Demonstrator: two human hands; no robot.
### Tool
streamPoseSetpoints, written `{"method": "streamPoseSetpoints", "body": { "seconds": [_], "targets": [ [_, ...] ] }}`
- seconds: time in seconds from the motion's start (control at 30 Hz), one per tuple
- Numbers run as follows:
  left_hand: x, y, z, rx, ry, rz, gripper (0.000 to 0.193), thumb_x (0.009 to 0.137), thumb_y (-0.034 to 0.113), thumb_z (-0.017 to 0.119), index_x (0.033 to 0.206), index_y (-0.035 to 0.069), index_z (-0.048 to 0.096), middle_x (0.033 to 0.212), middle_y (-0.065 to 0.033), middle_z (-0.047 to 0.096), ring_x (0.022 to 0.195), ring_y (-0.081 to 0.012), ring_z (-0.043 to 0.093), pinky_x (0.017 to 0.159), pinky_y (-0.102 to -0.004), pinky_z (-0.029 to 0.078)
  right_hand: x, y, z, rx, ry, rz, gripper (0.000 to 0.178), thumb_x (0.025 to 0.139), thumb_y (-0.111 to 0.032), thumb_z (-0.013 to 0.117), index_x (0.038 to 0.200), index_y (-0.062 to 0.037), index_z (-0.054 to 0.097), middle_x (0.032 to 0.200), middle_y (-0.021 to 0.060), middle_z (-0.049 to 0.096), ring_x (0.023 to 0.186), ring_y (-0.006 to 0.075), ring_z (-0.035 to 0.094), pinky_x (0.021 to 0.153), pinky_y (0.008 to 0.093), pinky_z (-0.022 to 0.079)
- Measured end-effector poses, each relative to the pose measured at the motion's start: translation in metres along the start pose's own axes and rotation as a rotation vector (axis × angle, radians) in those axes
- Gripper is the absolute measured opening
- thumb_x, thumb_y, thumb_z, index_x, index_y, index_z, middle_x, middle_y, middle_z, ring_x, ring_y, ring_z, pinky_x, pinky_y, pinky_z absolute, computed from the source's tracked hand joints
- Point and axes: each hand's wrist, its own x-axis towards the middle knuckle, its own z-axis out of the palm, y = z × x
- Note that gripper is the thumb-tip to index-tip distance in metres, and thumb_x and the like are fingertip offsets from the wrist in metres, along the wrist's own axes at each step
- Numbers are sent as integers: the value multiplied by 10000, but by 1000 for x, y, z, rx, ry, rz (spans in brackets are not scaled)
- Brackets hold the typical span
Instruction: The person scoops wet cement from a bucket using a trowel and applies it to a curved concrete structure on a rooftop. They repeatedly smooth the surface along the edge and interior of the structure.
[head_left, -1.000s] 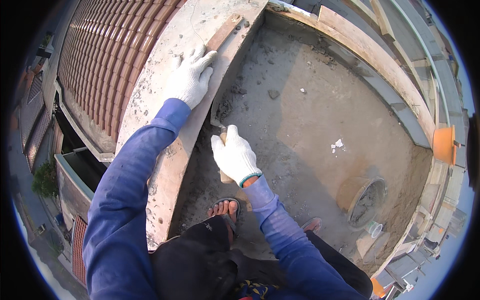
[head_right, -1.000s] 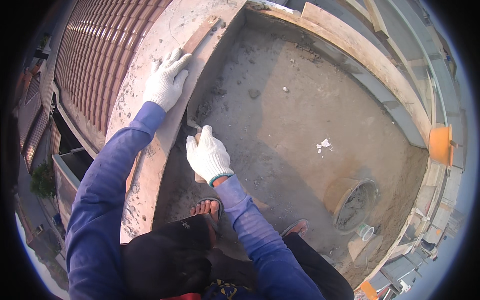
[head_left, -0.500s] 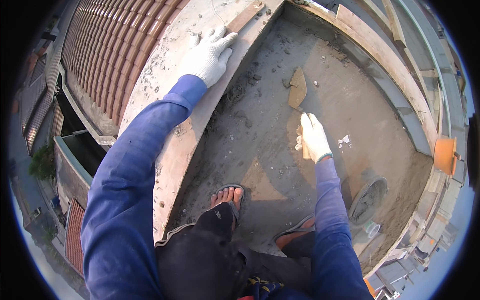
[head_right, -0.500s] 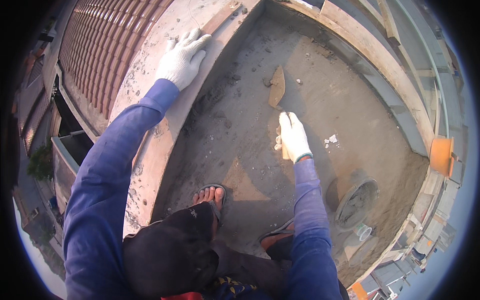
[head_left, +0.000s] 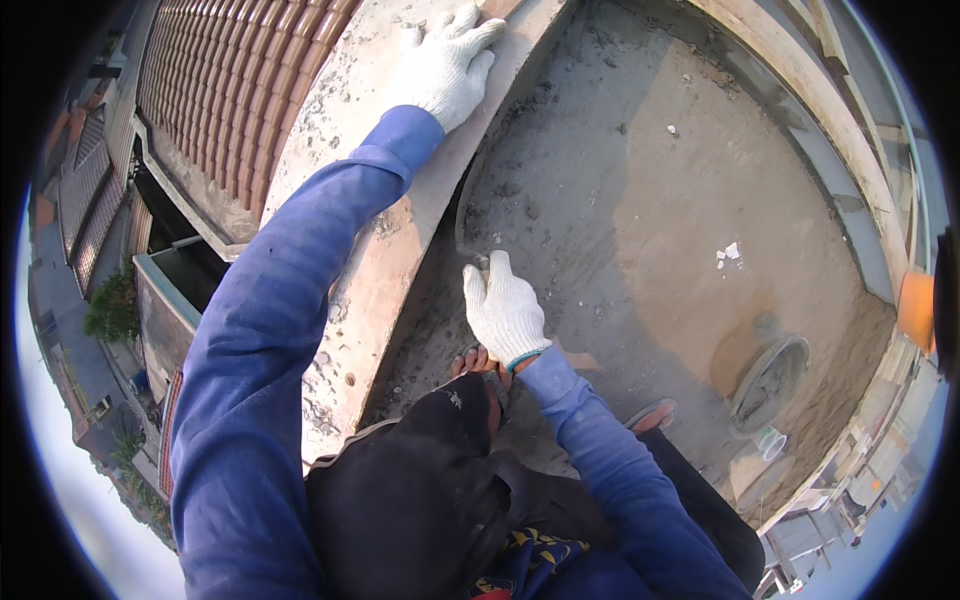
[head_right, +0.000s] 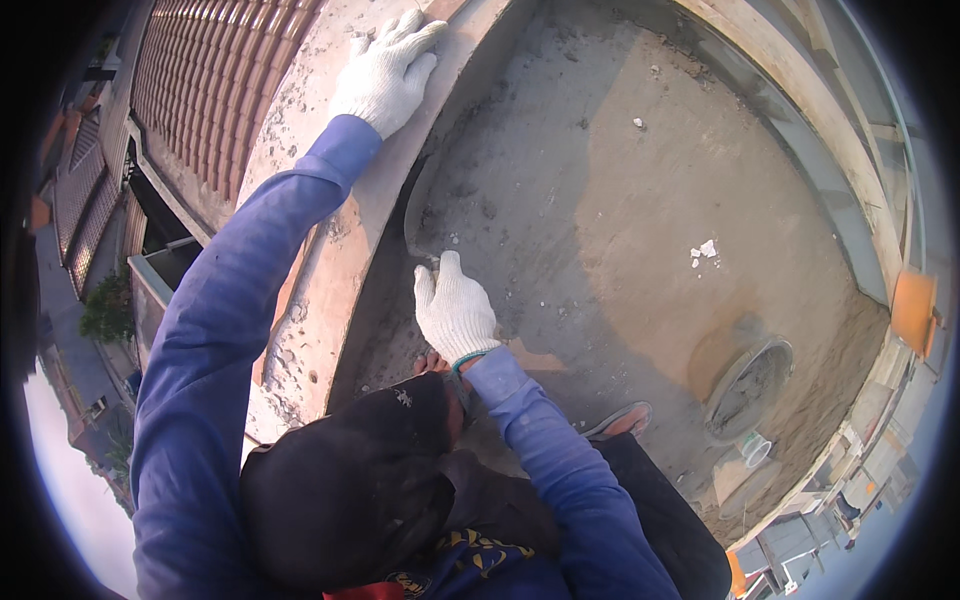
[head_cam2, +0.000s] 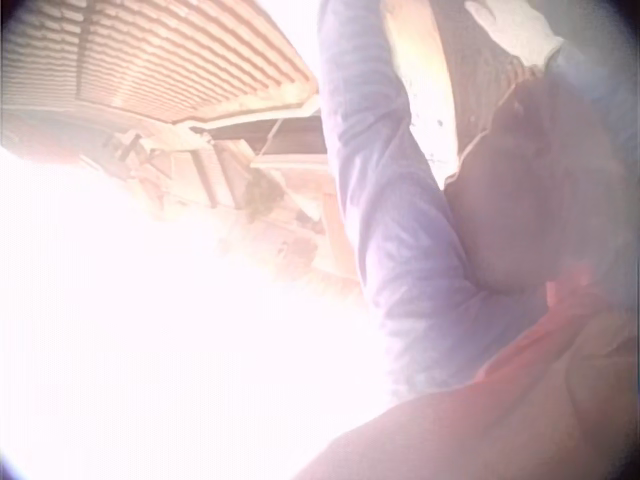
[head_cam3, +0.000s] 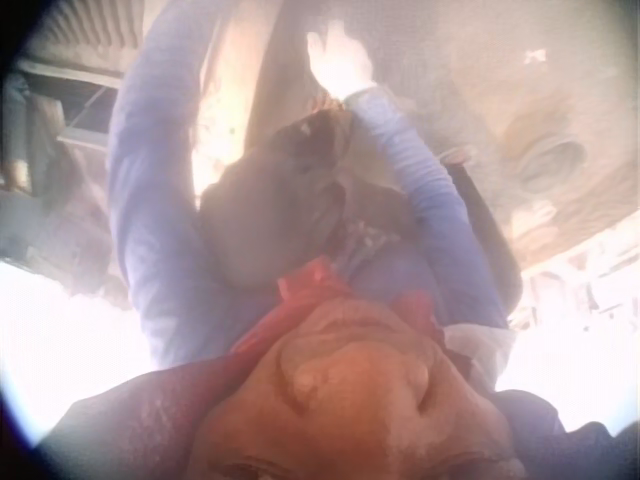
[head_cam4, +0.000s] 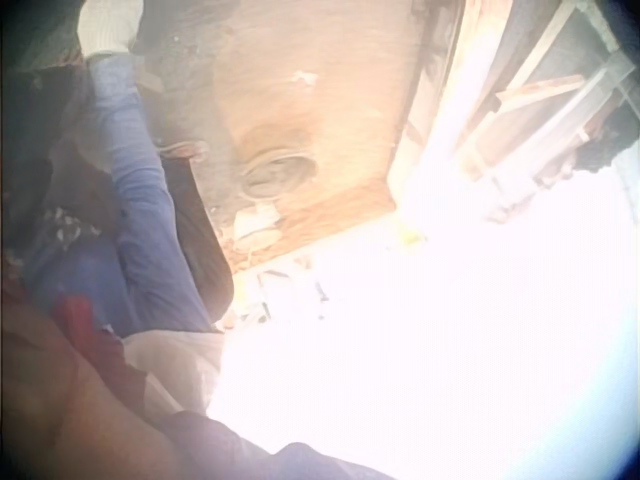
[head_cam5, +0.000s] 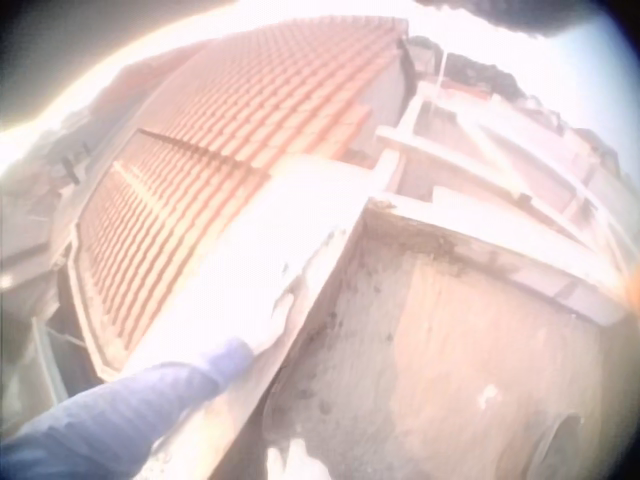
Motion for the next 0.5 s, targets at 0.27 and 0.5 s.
{"method": "streamPoseSetpoints", "body": {
  "seconds": [0.27, 0.5],
  "targets": [
    [-7, 2, 3, -73, 90, 36, 397, 1028, 250, 688, 1385, 97, 768, 1415, -175, 740, 1321, -370, 666, 1171, -477, 501, -53, -1, 57, 183, 16, -221, 421, 1101, -341, 660, 1271, 29, 549, 825, 282, 747, 761, 499, 752, 654, 603, 578],
    [-4, -57, 70, 45, 30, 90, 484, 1114, 306, 591, 1594, 259, 629, 1717, -100, 520, 1570, -330, 489, 1345, -538, 298, -98, 34, 13, 53, -274, -306, 404, 1107, -371, 634, 1251, 0, 560, 930, 272, 767, 850, 459, 779, 774, 550, 605]
  ]
}}
